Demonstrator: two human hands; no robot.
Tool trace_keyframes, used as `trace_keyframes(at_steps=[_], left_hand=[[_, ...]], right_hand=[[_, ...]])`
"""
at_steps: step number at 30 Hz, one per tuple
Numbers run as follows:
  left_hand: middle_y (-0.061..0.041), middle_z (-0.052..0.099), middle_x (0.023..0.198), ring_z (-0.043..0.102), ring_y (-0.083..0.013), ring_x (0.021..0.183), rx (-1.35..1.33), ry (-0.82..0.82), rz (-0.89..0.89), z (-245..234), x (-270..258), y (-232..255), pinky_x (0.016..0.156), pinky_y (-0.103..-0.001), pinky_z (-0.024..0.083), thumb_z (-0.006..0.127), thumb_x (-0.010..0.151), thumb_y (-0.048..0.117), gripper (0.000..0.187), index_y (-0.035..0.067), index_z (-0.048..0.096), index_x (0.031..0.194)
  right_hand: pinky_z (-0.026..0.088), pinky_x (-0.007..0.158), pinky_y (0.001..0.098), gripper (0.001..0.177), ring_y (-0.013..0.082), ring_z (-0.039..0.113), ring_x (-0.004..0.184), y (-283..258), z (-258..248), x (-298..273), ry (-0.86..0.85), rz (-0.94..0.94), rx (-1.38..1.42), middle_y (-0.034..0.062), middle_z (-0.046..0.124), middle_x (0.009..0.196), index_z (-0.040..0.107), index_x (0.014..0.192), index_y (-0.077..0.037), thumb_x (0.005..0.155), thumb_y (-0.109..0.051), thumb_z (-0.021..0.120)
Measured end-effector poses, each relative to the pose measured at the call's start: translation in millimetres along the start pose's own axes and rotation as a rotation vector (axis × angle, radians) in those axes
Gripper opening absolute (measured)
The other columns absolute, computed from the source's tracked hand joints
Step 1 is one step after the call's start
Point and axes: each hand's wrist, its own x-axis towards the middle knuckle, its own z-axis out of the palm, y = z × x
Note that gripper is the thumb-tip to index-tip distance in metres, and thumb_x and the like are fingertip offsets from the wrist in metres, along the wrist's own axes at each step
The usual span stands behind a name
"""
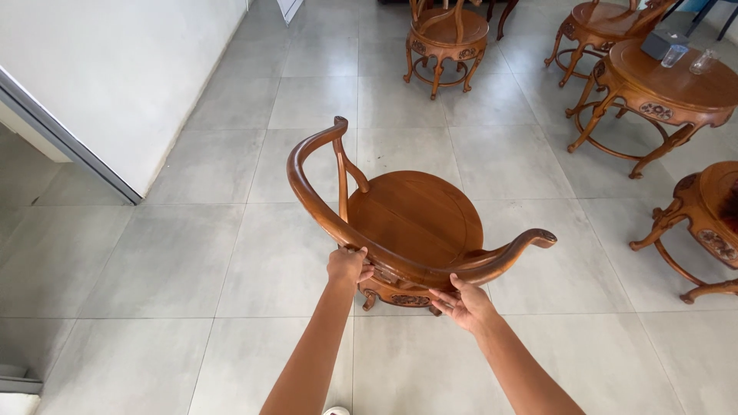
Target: Dusting wooden chairs and tidying a room by moving furniture and collecting items into a tray.
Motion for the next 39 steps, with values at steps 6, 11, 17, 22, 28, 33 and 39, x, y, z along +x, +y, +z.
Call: trace_keyframes(at_steps=[6,11,17,22,28,33,39], left_hand=[[-0.018,0.07,0.116,0.077,-0.0278,0.094,0.06,-0.002,-0.053,3,-11,24,0.079,-0.031,0.063,0.061,0.1,0.009,0.029,-0.004,0.06,0.126],[-0.019,0.069,0.118,0.076,-0.0276,0.094,0.055,-0.03,-0.04,8,-5,21,0.079,-0.032,0.063,0.059,0.1,0.006,0.027,-0.006,0.061,0.124],[-0.019,0.07,0.121,0.077,-0.0279,0.094,0.079,-0.059,-0.033,19,1,19,0.079,-0.033,0.063,0.061,0.1,0.01,0.029,-0.004,0.06,0.126],[-0.013,0.069,0.128,0.077,-0.0253,0.1,0.218,-0.084,0.084,-1,-7,-5,0.078,-0.032,0.065,0.061,0.101,0.029,0.038,0.005,0.062,0.13],[-0.007,0.074,0.108,0.074,-0.0197,0.088,0.275,0.048,0.274,-37,-28,6,0.081,-0.034,0.061,0.056,0.099,0.046,0.042,0.01,0.074,0.111],[-0.007,0.081,0.083,0.07,-0.016,0.079,0.176,0.097,0.441,-50,-35,28,0.083,-0.035,0.055,0.044,0.103,0.047,0.062,0.001,0.08,0.081],[-0.008,0.078,0.108,0.074,-0.0213,0.091,0.079,0.044,0.463,-57,-34,47,0.091,-0.035,0.054,0.039,0.102,0.043,0.053,0.006,0.075,0.109]], right_hand=[[0.055,0.099,0.044,0.048,0.0384,0.067,0.114,-4,-6,14,0.037,0.045,0.126,0.0336,0.055,0.126,0.042,0.138,0.013,0.103,-0.017,0.055],[0.054,0.1,0.0429,0.048,0.0365,0.064,0.118,-5,-12,24,0.026,0.01,0.171,0.0306,0.054,0.127,0.043,0.137,0.013,0.102,-0.018,0.056],[0.054,0.101,0.0445,0.045,0.0384,0.062,0.119,-24,-24,34,0.014,0.015,0.181,0.0307,0.054,0.129,0.044,0.135,0.012,0.102,-0.017,0.056],[0.052,0.103,0.0452,0.044,0.0385,0.066,0.119,-39,-44,7,0.02,0.0,0.018,0.0318,0.062,0.125,0.046,0.137,0.006,0.102,-0.02,0.053],[0.055,0.101,0.043,0.043,0.0327,0.07,0.114,-57,-107,14,0.138,-0.201,-0.387,0.0232,0.071,0.121,0.054,0.139,0.006,0.106,-0.021,0.053],[0.055,0.098,0.0437,0.041,0.0257,0.077,0.107,-54,-96,-7,0.183,-0.369,-0.884,0.0159,0.08,0.117,0.059,0.139,-0.009,0.105,-0.02,0.04],[0.059,0.096,0.0422,0.042,0.0241,0.075,0.105,-37,-6,-50,0.227,-0.591,-1.354,0.0086,0.075,0.12,0.067,0.133,-0.013,0.101,-0.036,0.051]])
